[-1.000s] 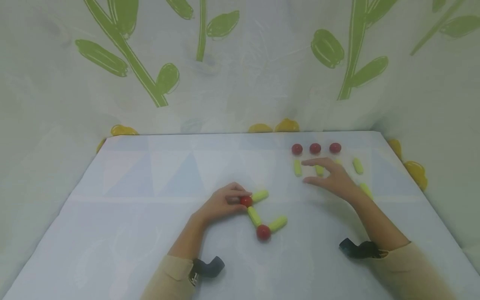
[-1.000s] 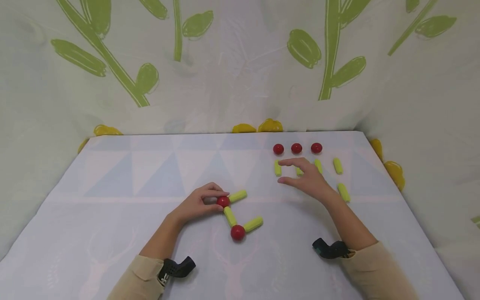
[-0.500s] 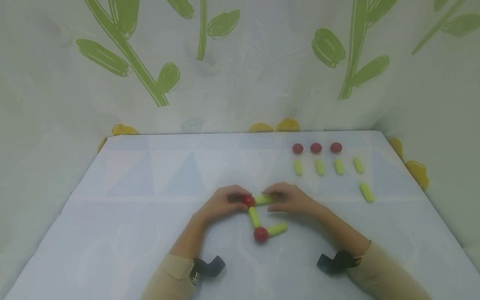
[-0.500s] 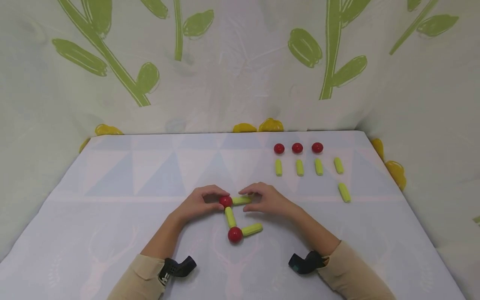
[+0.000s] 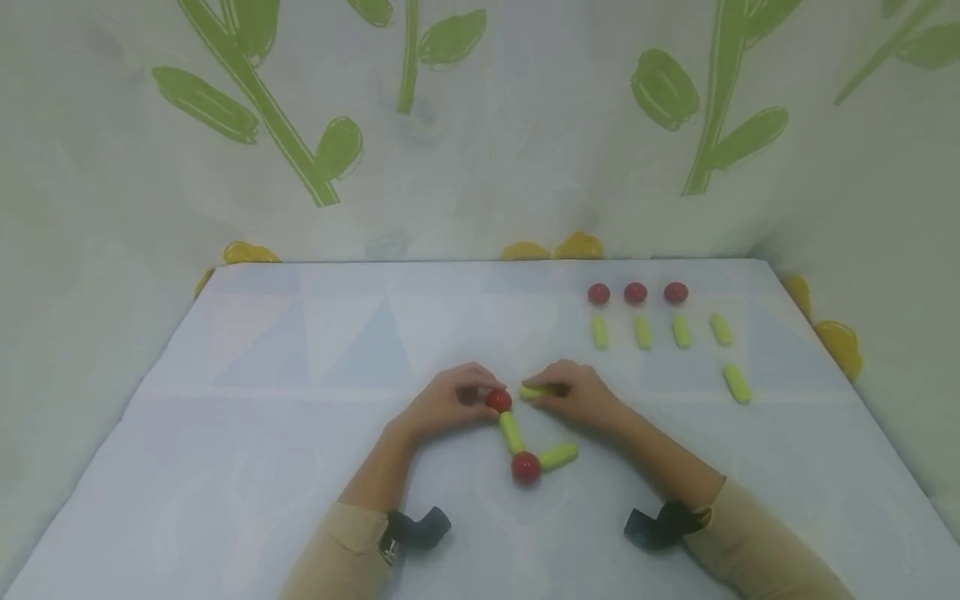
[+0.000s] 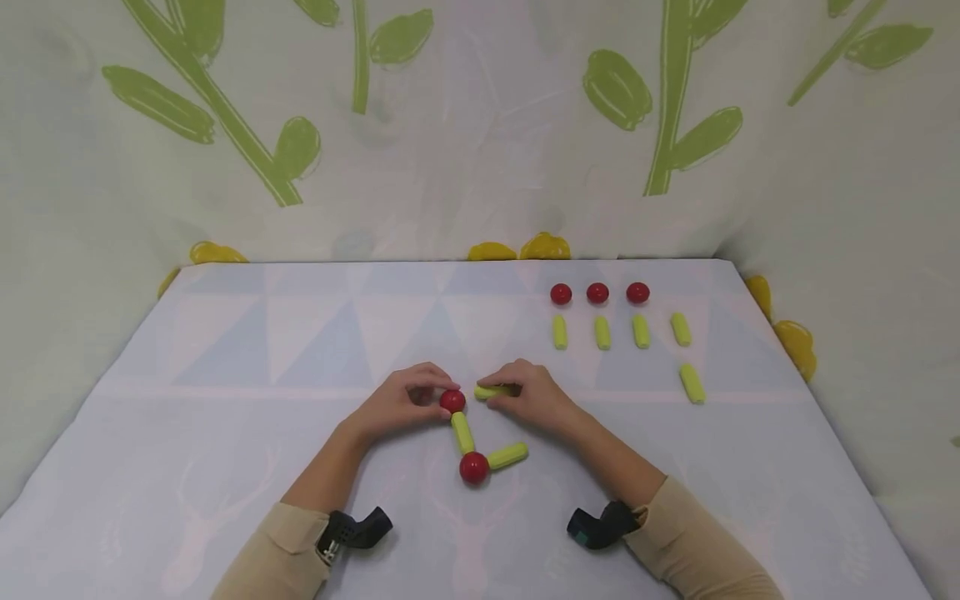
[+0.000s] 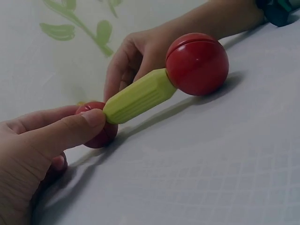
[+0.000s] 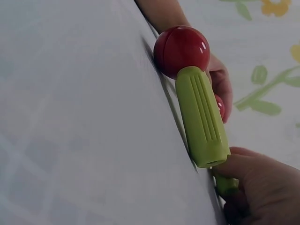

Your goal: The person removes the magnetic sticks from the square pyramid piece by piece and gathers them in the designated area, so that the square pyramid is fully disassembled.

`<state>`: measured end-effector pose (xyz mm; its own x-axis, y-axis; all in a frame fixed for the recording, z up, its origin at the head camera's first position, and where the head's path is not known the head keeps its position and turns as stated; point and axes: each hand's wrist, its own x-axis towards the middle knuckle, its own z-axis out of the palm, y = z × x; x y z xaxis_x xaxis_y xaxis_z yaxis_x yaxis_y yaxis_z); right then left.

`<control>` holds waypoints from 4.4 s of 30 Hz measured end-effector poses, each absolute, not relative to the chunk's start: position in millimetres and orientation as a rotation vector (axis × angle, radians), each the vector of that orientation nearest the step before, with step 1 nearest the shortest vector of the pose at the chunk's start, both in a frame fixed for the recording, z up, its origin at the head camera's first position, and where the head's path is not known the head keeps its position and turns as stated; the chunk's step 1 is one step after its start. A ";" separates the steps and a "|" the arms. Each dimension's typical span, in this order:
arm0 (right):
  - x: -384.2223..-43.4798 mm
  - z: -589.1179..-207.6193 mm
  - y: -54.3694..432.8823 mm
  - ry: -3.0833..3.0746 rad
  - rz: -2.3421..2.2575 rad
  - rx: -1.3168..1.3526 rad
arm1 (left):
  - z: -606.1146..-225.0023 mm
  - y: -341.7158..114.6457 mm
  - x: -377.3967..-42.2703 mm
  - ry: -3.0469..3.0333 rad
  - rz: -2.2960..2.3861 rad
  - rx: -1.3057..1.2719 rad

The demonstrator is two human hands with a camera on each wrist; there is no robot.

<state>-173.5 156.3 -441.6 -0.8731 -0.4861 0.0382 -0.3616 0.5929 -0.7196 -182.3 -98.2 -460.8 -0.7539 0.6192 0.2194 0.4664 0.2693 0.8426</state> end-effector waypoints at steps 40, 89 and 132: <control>-148.3 -423.6 272.5 2.809 -0.963 -0.647 | -462.7 -100.4 -181.5 2.388 1.481 0.926; -138.6 -397.6 319.7 2.972 -1.087 -0.556 | -462.4 -99.0 -178.5 2.463 1.382 1.021; -135.6 -443.9 189.6 2.505 -1.170 -1.225 | -457.8 -92.5 -178.6 2.422 1.258 1.214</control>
<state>-135.6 189.6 -443.9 -0.6658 -0.7145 0.2149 -0.6235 0.3746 -0.6862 -178.6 -92.5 -457.8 -0.6597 0.7199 0.2159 0.5905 0.3188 0.7414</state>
